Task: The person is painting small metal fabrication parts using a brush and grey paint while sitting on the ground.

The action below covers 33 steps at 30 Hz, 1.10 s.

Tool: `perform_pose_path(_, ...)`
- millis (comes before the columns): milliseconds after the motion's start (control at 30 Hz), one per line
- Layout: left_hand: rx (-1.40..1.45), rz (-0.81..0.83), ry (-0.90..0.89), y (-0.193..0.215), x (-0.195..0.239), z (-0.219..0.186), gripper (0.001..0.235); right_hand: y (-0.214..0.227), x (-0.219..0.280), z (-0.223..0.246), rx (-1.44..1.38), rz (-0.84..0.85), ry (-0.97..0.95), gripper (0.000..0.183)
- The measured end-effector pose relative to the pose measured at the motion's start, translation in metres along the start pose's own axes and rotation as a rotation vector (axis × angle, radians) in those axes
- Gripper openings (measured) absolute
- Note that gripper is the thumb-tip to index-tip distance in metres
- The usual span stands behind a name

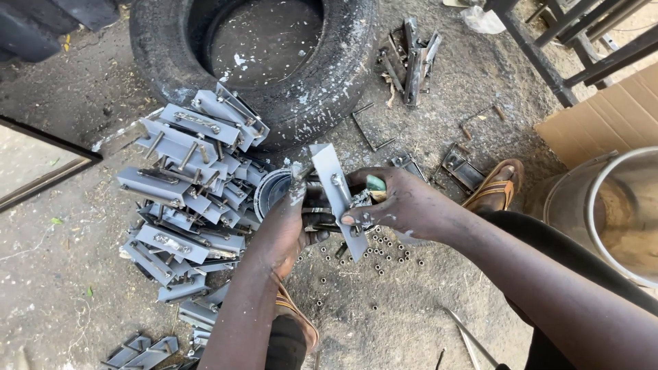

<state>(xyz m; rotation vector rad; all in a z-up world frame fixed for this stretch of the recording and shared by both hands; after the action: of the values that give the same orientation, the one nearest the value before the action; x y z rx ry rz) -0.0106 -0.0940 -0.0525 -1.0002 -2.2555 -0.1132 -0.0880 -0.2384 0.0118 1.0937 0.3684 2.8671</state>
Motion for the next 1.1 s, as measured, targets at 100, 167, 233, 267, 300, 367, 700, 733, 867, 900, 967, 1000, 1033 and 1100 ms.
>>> perform_pose_path(100, 0.04, -0.131, 0.0, 0.014, 0.002, -0.001, 0.062, -0.006, -0.004, -0.007, -0.076, 0.019, -0.07, 0.061)
perform_pose_path(167, 0.021, -0.201, -0.021, 0.019, 0.011, -0.012, 0.061, -0.01, -0.005, -0.01, -0.094, 0.029, -0.122, 0.06)
perform_pose_path(233, 0.021, -0.179, -0.074, 0.018, 0.02, -0.026, 0.059, -0.011, -0.01, -0.015, -0.13, 0.021, -0.115, 0.058)
perform_pose_path(267, 0.026, -0.192, -0.077, 0.022, 0.016, -0.019, 0.059, -0.013, -0.013, -0.017, -0.122, 0.031, -0.109, 0.058)
perform_pose_path(300, -0.038, -0.169, -0.136, 0.024, 0.011, -0.017, 0.05, -0.013, -0.016, -0.02, -0.183, 0.015, -0.125, 0.058)
perform_pose_path(367, -0.093, -0.165, -0.193, 0.026, 0.012, -0.018, 0.041, -0.017, -0.02, -0.026, -0.231, 0.015, -0.138, 0.058)
perform_pose_path(700, -0.173, -0.278, -0.285, 0.063, 0.032, -0.014, 0.029, -0.057, -0.056, -0.049, -0.388, 0.122, -0.107, 0.033)
perform_pose_path(733, -0.162, -0.268, -0.267, 0.068, 0.032, -0.007, 0.03, -0.063, -0.062, -0.051, -0.421, 0.161, -0.103, 0.036)
perform_pose_path(867, -0.43, -0.346, -0.17, 0.117, 0.047, -0.006, 0.038, -0.111, -0.09, -0.059, -0.491, 0.223, -0.104, 0.035)
perform_pose_path(900, -0.619, -0.414, -0.103, 0.133, 0.057, -0.011, 0.04, -0.127, -0.106, -0.072, -0.588, 0.256, -0.139, 0.04)
perform_pose_path(967, -0.789, -0.5, -0.016, 0.157, 0.072, -0.017, 0.043, -0.169, -0.137, -0.097, -0.666, 0.309, -0.183, 0.045)
perform_pose_path(1000, -0.811, -0.618, -0.041, 0.17, 0.079, -0.025, 0.044, -0.19, -0.155, -0.11, -0.76, 0.297, -0.211, 0.039)
perform_pose_path(1033, -0.832, -0.736, -0.065, 0.183, 0.085, -0.032, 0.047, -0.211, -0.173, -0.123, -0.854, 0.284, -0.24, 0.033)
perform_pose_path(1100, -0.696, -0.747, -0.163, 0.182, 0.093, -0.051, 0.046, -0.249, -0.207, -0.11, -0.842, 0.284, -0.209, 0.036)
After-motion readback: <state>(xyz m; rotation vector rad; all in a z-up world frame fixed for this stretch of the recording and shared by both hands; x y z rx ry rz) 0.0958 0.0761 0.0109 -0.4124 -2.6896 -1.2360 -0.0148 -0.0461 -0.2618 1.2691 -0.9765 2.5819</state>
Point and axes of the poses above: each hand's wrist, its own x-axis away from the middle knuckle, its own y-axis out of the back of the hand, z = x × y, the point moved 8 cm from there along -x, towards the middle knuckle, and after that the axes turned 8 degrees about -y, right-handed, at the moved point
